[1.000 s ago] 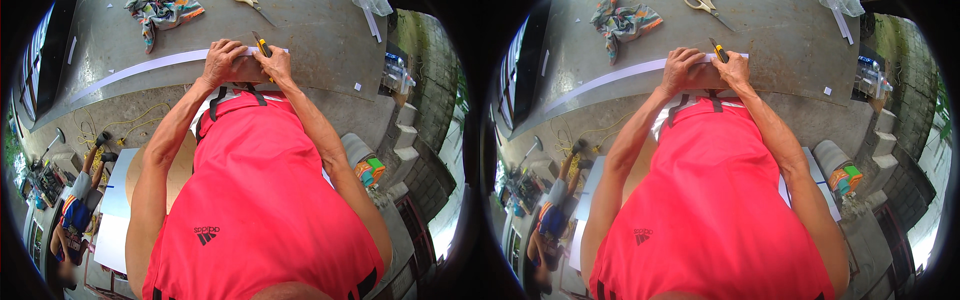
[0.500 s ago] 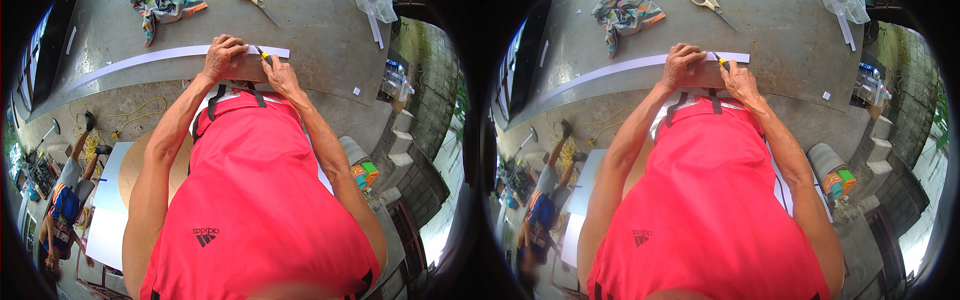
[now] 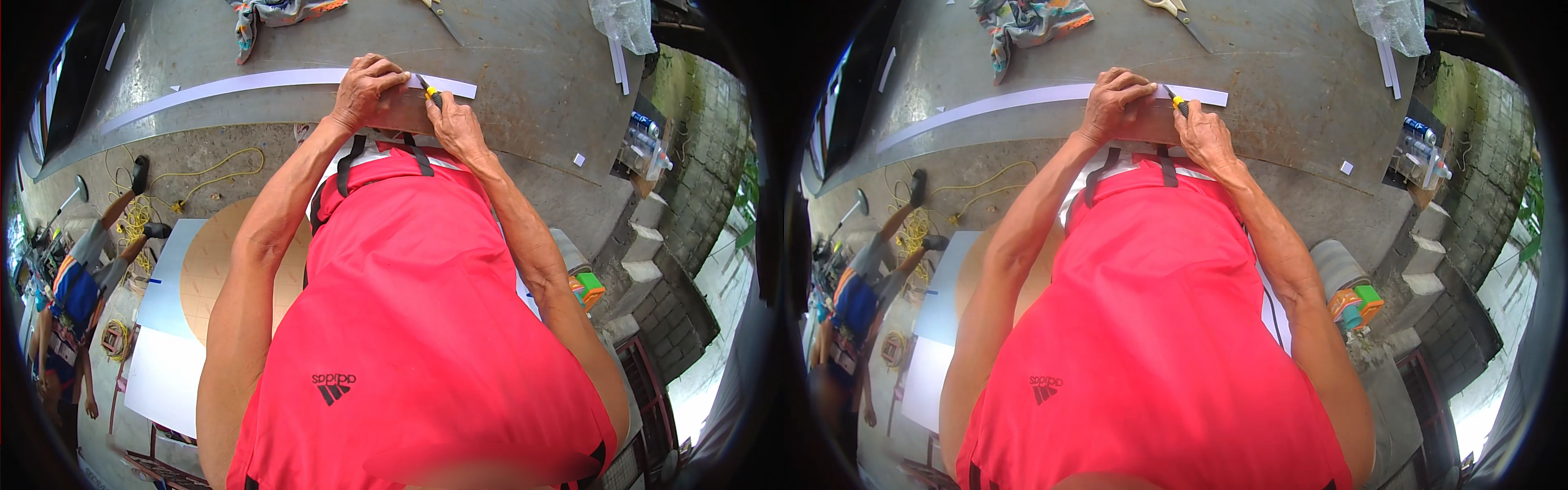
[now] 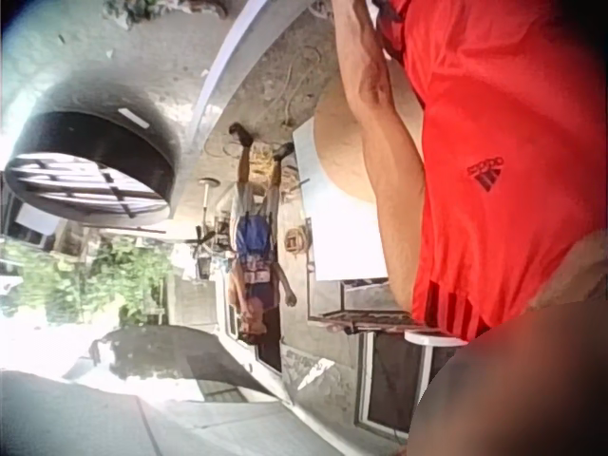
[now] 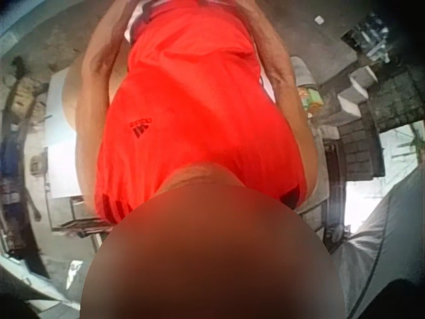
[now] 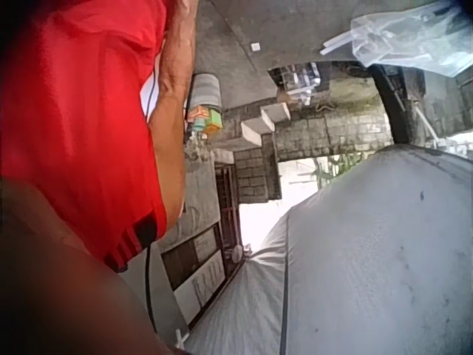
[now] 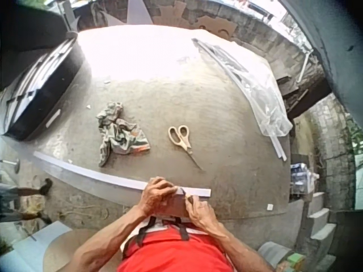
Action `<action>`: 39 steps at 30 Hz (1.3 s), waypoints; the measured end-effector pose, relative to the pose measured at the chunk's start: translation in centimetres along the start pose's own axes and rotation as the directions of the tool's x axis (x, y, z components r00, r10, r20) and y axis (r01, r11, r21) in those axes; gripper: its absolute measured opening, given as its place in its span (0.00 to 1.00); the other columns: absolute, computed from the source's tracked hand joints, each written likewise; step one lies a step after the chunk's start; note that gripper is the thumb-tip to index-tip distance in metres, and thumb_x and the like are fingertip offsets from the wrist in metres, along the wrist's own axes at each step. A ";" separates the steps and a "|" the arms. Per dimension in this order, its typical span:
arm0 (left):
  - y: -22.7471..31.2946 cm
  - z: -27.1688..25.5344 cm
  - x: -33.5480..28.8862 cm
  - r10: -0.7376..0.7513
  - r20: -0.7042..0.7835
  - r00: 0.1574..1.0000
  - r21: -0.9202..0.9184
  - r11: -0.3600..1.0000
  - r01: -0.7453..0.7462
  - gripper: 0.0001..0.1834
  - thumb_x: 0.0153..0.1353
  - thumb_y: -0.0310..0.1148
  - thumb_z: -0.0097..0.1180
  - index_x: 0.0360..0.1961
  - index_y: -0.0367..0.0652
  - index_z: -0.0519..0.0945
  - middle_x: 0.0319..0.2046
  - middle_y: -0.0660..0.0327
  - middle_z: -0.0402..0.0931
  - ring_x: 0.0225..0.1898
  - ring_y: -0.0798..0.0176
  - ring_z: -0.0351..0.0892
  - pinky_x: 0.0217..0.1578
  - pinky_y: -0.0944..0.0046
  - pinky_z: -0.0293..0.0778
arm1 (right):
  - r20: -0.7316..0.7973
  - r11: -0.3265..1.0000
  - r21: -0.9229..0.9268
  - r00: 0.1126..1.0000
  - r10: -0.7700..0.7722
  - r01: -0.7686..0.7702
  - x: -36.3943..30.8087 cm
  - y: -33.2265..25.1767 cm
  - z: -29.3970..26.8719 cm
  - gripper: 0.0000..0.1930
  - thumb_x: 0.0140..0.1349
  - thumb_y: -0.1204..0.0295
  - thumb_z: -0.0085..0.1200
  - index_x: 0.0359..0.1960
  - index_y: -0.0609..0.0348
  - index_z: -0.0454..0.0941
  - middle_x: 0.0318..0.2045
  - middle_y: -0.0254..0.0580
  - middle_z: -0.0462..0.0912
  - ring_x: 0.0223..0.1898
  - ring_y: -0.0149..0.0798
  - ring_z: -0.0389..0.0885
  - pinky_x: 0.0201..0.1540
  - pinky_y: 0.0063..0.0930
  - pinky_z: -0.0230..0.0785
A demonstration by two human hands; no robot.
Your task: Assembling a circular sign by measuring, cutting, and placing white vinyl or plastic strips onto a frame.
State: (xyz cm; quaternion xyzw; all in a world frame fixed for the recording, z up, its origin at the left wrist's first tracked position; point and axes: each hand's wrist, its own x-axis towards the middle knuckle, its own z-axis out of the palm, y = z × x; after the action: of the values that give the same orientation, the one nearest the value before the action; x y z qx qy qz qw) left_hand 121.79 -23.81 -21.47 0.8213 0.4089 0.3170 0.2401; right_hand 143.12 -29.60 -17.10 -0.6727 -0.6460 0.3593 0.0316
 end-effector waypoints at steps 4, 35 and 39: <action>0.0 0.0 0.0 -0.002 -0.004 1.000 -0.013 1.000 0.002 0.20 0.44 0.29 0.65 0.43 0.54 0.86 0.40 0.69 0.80 0.48 0.60 0.76 0.51 0.59 0.69 | 0.031 1.000 0.008 0.999 0.024 -0.024 0.1 -0.4 -0.4 0.17 0.72 0.59 0.47 0.42 0.65 0.68 0.23 0.68 0.79 0.29 0.70 0.80 0.30 0.58 0.71; 0.1 0.1 0.4 -0.018 0.050 0.999 0.043 0.999 0.016 0.24 0.40 0.28 0.65 0.44 0.54 0.84 0.40 0.69 0.79 0.49 0.60 0.75 0.52 0.57 0.70 | 0.115 0.986 -0.097 0.983 0.144 -0.133 -2.3 -2.0 -1.9 0.16 0.70 0.63 0.49 0.34 0.68 0.68 0.25 0.70 0.81 0.31 0.70 0.83 0.33 0.59 0.76; 0.2 0.0 0.5 -0.004 0.033 0.999 0.035 0.999 0.003 0.24 0.43 0.28 0.65 0.46 0.55 0.84 0.41 0.69 0.79 0.49 0.60 0.75 0.51 0.57 0.70 | 0.087 0.985 -0.113 0.986 0.141 -0.131 -2.7 -1.4 -1.3 0.16 0.70 0.62 0.49 0.35 0.66 0.68 0.25 0.69 0.81 0.30 0.70 0.83 0.32 0.58 0.76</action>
State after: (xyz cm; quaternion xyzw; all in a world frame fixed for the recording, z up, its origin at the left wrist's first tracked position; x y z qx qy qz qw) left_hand 122.16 -23.50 -21.16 0.8299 0.4118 0.2959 0.2328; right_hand 142.89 -31.21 -14.20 -0.6982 -0.6177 0.3570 -0.0598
